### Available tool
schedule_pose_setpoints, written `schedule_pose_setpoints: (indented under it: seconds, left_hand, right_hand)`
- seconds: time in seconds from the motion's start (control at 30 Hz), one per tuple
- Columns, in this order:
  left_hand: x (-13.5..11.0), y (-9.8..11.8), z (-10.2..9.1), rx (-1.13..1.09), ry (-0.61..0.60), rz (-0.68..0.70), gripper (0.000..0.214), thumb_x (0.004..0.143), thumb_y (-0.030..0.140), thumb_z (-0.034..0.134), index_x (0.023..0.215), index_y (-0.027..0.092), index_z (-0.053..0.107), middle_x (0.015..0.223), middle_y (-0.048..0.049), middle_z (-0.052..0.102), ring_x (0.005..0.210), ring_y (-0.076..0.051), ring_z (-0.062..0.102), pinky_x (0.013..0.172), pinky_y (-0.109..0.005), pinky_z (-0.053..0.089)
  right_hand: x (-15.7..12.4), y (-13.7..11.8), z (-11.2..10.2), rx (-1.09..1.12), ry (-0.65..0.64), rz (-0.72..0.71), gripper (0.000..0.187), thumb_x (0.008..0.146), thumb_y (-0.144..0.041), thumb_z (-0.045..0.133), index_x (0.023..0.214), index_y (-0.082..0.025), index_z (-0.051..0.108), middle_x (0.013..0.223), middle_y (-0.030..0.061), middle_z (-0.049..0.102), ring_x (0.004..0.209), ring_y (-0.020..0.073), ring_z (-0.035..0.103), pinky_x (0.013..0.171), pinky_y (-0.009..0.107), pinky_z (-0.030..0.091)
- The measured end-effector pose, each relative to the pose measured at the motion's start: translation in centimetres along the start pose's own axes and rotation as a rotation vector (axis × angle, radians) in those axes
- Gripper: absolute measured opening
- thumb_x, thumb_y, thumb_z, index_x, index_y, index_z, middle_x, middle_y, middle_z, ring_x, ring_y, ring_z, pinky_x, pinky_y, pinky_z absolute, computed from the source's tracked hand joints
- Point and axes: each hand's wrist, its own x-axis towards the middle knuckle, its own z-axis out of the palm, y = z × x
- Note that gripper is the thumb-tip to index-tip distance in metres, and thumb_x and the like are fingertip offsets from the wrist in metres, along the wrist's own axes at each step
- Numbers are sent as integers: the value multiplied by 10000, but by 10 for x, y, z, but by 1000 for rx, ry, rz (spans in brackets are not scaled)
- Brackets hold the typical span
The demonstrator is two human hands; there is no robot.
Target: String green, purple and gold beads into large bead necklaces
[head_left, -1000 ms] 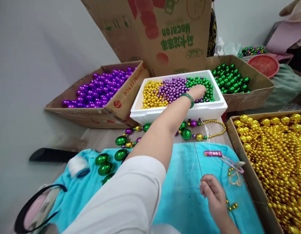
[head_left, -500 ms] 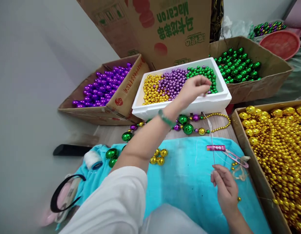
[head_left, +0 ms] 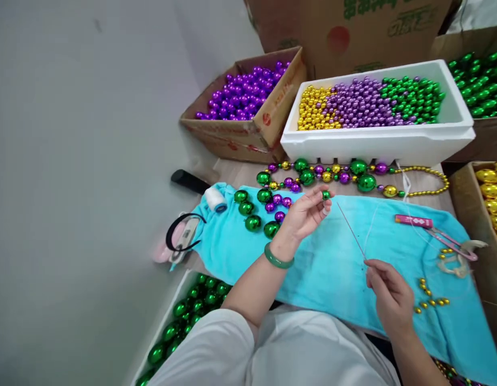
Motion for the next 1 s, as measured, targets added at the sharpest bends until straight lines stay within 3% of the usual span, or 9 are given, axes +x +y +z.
schedule_pose_setpoints:
  seconds: [0.2,0.4,0.57,0.7,0.83,0.9,1.0]
  left_hand:
    - [-25,3,-24,-66,-24,4,121,832,109,591,937,122,649,872,-73,685,681,-88,645,598,-164,524]
    - [-33,7,-33,-61,-23,55,146,771,123,673,914,137,644,866,-49,675,702,-85,636,604,-165,510]
    - [-33,8,-44,73,-27,170,266,697,166,750,943,166,651,884,-17,664,697,-70,614,639,-183,496]
    - [-32,5,-49,380,-69,332,518,661,157,774,1148,225,611,904,-7,647,765,-86,593,688,-203,484]
    - [-29,14,-53,793,-191,364,729,696,210,761,1360,269,465,1018,-44,639,852,-134,582,747,-259,494]
    - [-22,30,-61,1059,-119,446,663,761,249,700,1375,268,452,1144,-72,604,912,-160,573,779,-293,498]
    - [-6,60,-81,1627,149,567,421,853,228,554,1273,198,564,1162,-100,579,1022,-211,540,912,-376,460]
  right_hand:
    - [-10,-4,17,-106,-32,-40,157,869,-257,603,989,-198,685,659,-12,568,563,101,501,504,222,409]
    - [-12,-9,28,-173,-50,-42,155,875,-268,596,979,-197,687,628,-23,535,547,95,469,496,222,386]
    - [-13,-11,29,-206,-54,-8,165,875,-291,595,967,-191,688,609,-27,514,532,93,446,483,225,363]
    - [-12,-10,29,-242,-54,38,182,875,-316,593,965,-189,688,595,-29,504,519,92,427,477,230,345]
    - [-6,-7,29,-215,-47,66,176,873,-326,600,952,-193,685,605,-26,513,550,96,453,508,229,369]
    - [-2,-6,29,-148,-30,72,167,872,-326,605,954,-199,674,625,-23,528,578,101,477,526,228,386]
    - [2,-3,28,-60,-7,86,159,878,-323,599,967,-205,657,629,-25,530,580,101,479,525,226,388]
